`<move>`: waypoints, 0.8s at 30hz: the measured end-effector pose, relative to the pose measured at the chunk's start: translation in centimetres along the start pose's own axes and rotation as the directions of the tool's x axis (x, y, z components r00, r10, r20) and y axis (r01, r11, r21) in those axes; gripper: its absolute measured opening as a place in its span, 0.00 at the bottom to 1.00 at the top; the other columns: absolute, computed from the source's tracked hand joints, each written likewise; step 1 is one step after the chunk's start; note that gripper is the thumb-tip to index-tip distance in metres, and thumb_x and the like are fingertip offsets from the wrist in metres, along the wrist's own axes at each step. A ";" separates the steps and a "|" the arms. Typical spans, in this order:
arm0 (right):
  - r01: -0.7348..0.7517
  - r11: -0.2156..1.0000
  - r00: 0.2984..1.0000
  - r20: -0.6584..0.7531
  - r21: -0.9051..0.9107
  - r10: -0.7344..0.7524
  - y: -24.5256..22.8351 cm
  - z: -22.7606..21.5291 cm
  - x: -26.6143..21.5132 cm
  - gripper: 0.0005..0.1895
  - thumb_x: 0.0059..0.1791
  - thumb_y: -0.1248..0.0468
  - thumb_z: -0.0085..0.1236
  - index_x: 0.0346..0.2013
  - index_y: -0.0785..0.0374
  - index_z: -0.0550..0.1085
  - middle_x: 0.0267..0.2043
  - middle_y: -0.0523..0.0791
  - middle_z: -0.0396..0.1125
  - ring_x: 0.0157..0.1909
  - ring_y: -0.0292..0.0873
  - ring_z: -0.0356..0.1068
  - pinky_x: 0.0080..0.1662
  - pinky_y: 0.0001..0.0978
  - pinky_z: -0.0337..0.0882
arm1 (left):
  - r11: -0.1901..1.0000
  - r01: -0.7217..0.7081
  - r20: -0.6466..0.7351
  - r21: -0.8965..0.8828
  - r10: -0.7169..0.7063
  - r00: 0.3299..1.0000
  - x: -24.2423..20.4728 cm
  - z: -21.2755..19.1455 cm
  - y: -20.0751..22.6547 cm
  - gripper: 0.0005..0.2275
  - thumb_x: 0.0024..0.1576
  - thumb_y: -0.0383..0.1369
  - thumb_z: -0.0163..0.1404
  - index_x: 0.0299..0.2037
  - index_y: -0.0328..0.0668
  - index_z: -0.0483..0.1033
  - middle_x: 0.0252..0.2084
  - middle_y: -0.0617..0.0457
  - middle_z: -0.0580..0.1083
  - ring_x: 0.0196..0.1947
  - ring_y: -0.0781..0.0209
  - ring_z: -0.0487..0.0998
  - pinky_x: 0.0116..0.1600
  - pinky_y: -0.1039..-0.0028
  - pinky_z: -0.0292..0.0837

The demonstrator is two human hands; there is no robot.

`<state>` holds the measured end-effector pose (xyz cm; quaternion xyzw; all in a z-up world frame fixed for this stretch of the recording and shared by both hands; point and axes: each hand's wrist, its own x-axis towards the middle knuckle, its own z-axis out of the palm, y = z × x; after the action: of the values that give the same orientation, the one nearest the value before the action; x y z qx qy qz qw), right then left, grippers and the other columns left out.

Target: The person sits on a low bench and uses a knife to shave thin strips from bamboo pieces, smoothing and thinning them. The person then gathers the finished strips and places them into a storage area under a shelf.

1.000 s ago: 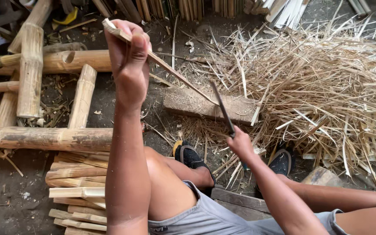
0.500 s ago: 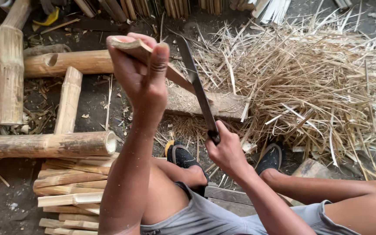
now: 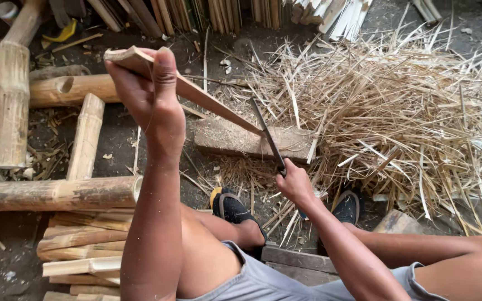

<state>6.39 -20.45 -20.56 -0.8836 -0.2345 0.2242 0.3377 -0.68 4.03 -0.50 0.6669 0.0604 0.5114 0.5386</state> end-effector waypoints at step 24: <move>-0.370 0.920 0.928 0.093 0.129 0.361 14.9 6.0 -0.1 0.15 0.44 0.58 0.53 0.42 0.61 0.73 0.29 0.55 0.74 0.33 0.55 0.78 0.41 0.49 0.77 | -0.080 0.976 0.705 -0.203 -0.704 0.089 -7.9 4.1 -3.6 0.36 0.60 0.43 0.48 0.75 0.31 0.50 0.46 0.21 0.72 0.32 0.40 0.84 0.34 0.64 0.87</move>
<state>6.89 -27.39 -35.02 -0.8770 -0.0598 0.3292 0.3449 0.38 -2.18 -7.80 0.3056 0.1865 -0.1245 0.9254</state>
